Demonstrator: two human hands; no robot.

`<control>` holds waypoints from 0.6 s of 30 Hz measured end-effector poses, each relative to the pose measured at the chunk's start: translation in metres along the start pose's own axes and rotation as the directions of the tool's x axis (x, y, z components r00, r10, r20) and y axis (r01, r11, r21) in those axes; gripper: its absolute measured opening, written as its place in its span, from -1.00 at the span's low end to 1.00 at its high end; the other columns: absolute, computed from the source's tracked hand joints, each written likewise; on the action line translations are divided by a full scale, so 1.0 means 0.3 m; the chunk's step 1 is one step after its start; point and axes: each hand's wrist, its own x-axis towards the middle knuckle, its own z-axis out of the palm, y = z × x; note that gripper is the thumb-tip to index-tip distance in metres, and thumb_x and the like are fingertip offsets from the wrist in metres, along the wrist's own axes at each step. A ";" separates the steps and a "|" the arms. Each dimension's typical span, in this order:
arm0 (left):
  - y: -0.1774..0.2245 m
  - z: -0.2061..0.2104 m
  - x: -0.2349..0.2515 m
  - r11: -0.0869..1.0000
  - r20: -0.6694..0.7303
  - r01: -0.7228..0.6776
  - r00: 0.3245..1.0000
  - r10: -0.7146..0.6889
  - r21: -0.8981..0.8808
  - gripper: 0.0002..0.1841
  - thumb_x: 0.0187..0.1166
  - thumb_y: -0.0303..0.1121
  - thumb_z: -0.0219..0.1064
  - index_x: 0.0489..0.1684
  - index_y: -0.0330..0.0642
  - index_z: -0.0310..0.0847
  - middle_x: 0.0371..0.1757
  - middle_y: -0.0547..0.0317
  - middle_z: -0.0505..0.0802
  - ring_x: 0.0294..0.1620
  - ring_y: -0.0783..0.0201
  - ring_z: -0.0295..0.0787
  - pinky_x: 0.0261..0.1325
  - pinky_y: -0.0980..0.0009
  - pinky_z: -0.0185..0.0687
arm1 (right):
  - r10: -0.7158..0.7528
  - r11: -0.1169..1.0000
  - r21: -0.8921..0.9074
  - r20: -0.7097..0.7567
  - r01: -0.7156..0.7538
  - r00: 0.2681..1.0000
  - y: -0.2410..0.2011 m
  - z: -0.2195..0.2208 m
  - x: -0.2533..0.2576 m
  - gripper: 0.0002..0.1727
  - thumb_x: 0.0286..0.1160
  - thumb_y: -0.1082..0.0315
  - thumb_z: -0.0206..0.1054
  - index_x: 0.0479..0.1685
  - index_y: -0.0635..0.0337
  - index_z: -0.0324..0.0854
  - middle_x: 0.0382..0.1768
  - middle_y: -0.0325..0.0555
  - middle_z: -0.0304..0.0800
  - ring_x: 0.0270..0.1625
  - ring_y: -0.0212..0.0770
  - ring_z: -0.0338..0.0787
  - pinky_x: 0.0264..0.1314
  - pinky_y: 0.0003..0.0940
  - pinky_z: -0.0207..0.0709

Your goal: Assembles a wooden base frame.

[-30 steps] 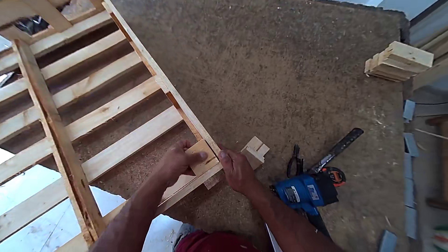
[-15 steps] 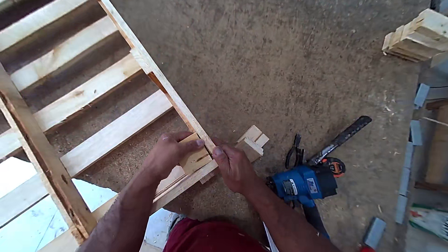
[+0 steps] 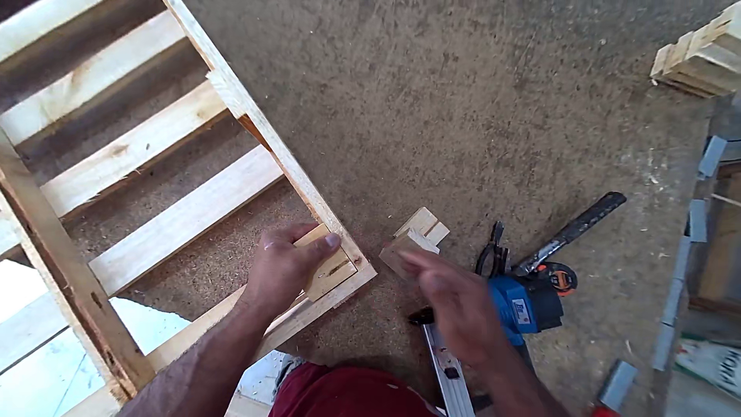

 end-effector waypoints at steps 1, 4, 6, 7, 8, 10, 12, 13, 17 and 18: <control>0.002 0.001 -0.001 0.999 -0.012 0.001 1.000 -0.001 0.043 -0.75 0.53 -0.21 0.50 -0.01 -0.15 0.86 -0.30 0.00 0.94 -0.37 0.11 0.92 -0.28 0.12 0.92 | 0.069 0.995 -0.057 -0.137 -0.078 0.988 0.042 -0.059 -0.070 -0.34 0.84 -0.22 -0.12 0.18 0.03 0.79 0.06 -0.30 0.91 0.09 -0.31 0.91 0.12 -0.13 0.87; 0.006 0.002 0.002 0.981 -0.047 0.000 0.999 0.009 0.193 -0.76 0.49 -0.10 0.51 -0.10 -0.02 0.88 -0.37 0.17 0.94 -0.42 0.21 0.91 -0.34 0.15 0.90 | 0.398 0.805 -0.251 -0.443 -0.538 0.803 0.205 -0.248 -0.305 -0.45 0.68 -0.04 0.23 0.12 0.38 0.67 -0.10 0.24 0.81 -0.07 0.13 0.85 -0.02 0.23 0.70; 0.005 0.001 0.002 0.966 -0.057 -0.019 0.998 0.034 0.256 -0.75 0.48 -0.02 0.49 -0.16 0.05 0.88 -0.42 0.24 0.93 -0.48 0.26 0.88 -0.40 0.17 0.86 | 0.686 0.595 -0.194 -0.384 -0.780 0.618 0.352 -0.354 -0.449 -0.25 0.48 -0.04 0.43 0.41 0.48 0.50 0.23 0.50 0.66 0.28 0.43 0.68 0.31 0.50 0.47; 0.007 0.002 0.001 0.959 -0.061 -0.024 0.997 0.043 0.283 -0.74 0.48 0.02 0.48 -0.17 0.07 0.88 -0.43 0.28 0.92 -0.49 0.28 0.87 -0.42 0.18 0.85 | 0.788 0.525 -0.158 -0.282 -0.836 0.548 0.429 -0.380 -0.508 -0.22 0.40 -0.03 0.49 0.43 0.45 0.51 0.24 0.45 0.67 0.30 0.38 0.68 0.33 0.46 0.48; 0.005 0.002 0.001 0.955 -0.060 -0.031 0.997 0.050 0.294 -0.72 0.47 0.04 0.47 -0.17 0.09 0.88 -0.43 0.29 0.92 -0.49 0.29 0.87 -0.42 0.18 0.85 | 0.847 0.495 -0.118 -0.155 -0.861 0.508 0.494 -0.385 -0.549 -0.26 0.33 -0.04 0.53 0.37 0.37 0.59 0.16 0.29 0.76 0.23 0.21 0.76 0.29 0.31 0.60; -0.004 0.000 0.005 0.951 -0.063 -0.042 0.996 0.065 0.308 -0.70 0.42 0.09 0.47 -0.18 0.12 0.88 -0.43 0.32 0.91 -0.48 0.32 0.86 -0.40 0.18 0.85 | 0.853 0.522 -0.005 0.024 -0.853 0.522 0.610 -0.348 -0.573 -0.33 0.18 -0.08 0.55 0.21 0.22 0.69 -0.05 -0.02 0.88 -0.01 -0.10 0.88 0.09 -0.03 0.77; -0.007 -0.002 0.003 0.952 -0.064 -0.040 0.996 0.062 0.304 -0.69 0.41 0.08 0.48 -0.15 0.11 0.88 -0.42 0.31 0.92 -0.46 0.32 0.87 -0.38 0.19 0.86 | 0.827 0.532 0.159 0.113 -0.831 0.551 0.692 -0.316 -0.544 -0.31 0.09 -0.07 0.61 0.13 0.28 0.66 -0.20 0.00 0.92 -0.18 -0.08 0.93 -0.04 -0.11 0.83; -0.006 -0.002 0.001 0.953 -0.067 -0.037 0.996 0.060 0.301 -0.69 0.41 0.06 0.49 -0.14 0.10 0.87 -0.41 0.30 0.92 -0.47 0.32 0.87 -0.38 0.19 0.86 | 0.814 0.515 0.240 0.163 -0.823 0.557 0.710 -0.316 -0.523 -0.29 0.12 -0.03 0.62 0.16 0.33 0.61 -0.23 0.07 0.91 -0.22 -0.02 0.94 -0.06 -0.08 0.86; 0.001 -0.001 0.004 0.946 -0.069 -0.043 0.995 0.068 0.321 -0.71 0.40 0.04 0.52 -0.12 0.11 0.87 -0.40 0.32 0.92 -0.46 0.34 0.87 -0.36 0.20 0.86 | 0.755 0.541 0.284 0.251 -0.791 0.606 0.573 -0.340 -0.476 -0.42 0.22 0.04 0.59 0.10 0.31 0.62 -0.37 0.02 0.90 -0.35 -0.04 0.92 -0.15 -0.12 0.86; 0.003 -0.001 0.001 0.943 -0.077 -0.034 0.995 0.063 0.332 -0.70 0.39 0.05 0.53 -0.11 0.12 0.88 -0.39 0.33 0.92 -0.45 0.35 0.87 -0.34 0.19 0.87 | 0.729 0.561 0.273 0.284 -0.781 0.623 0.512 -0.346 -0.472 -0.47 0.25 0.08 0.59 0.08 0.28 0.65 -0.38 -0.02 0.91 -0.35 -0.07 0.92 -0.14 -0.15 0.85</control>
